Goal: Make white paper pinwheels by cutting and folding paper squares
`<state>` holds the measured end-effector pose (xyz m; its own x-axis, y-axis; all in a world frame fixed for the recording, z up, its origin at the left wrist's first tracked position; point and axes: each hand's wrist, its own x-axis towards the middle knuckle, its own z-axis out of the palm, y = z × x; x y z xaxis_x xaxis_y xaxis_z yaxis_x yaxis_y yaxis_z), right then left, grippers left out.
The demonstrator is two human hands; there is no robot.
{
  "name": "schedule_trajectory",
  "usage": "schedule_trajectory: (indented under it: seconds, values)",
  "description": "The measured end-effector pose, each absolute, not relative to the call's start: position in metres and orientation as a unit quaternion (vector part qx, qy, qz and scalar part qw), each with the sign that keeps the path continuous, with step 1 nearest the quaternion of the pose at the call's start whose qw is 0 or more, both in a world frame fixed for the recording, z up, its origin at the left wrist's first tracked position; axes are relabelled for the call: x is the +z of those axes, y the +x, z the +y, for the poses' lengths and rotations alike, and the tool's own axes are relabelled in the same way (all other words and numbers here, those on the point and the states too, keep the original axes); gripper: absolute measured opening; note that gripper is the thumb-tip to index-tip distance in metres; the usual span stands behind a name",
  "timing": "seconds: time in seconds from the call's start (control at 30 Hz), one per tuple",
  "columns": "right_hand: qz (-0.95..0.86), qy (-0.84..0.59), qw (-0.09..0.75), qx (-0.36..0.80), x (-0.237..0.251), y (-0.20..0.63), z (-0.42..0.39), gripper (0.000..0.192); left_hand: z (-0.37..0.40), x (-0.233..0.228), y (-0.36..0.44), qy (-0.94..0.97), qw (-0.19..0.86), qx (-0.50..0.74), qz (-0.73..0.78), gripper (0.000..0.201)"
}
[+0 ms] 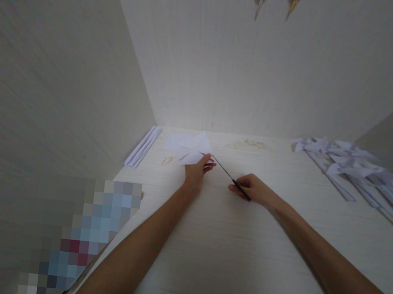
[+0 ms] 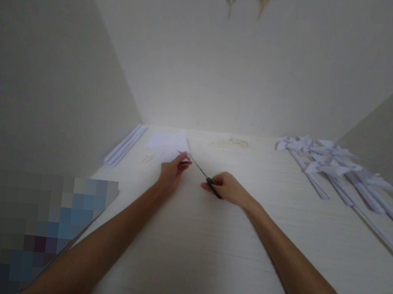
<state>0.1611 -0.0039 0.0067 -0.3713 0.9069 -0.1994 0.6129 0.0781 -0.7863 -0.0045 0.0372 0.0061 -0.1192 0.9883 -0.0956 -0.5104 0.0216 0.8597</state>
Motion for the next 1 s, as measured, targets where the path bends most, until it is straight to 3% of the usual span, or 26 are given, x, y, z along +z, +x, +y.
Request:
schedule_trajectory:
  seconds: [1.0]
  values:
    - [-0.716,-0.551,0.181,0.387,0.0051,0.1600,-0.0045,0.047,0.0370,0.0059,-0.0046,0.311,0.592,0.624,0.405,0.015]
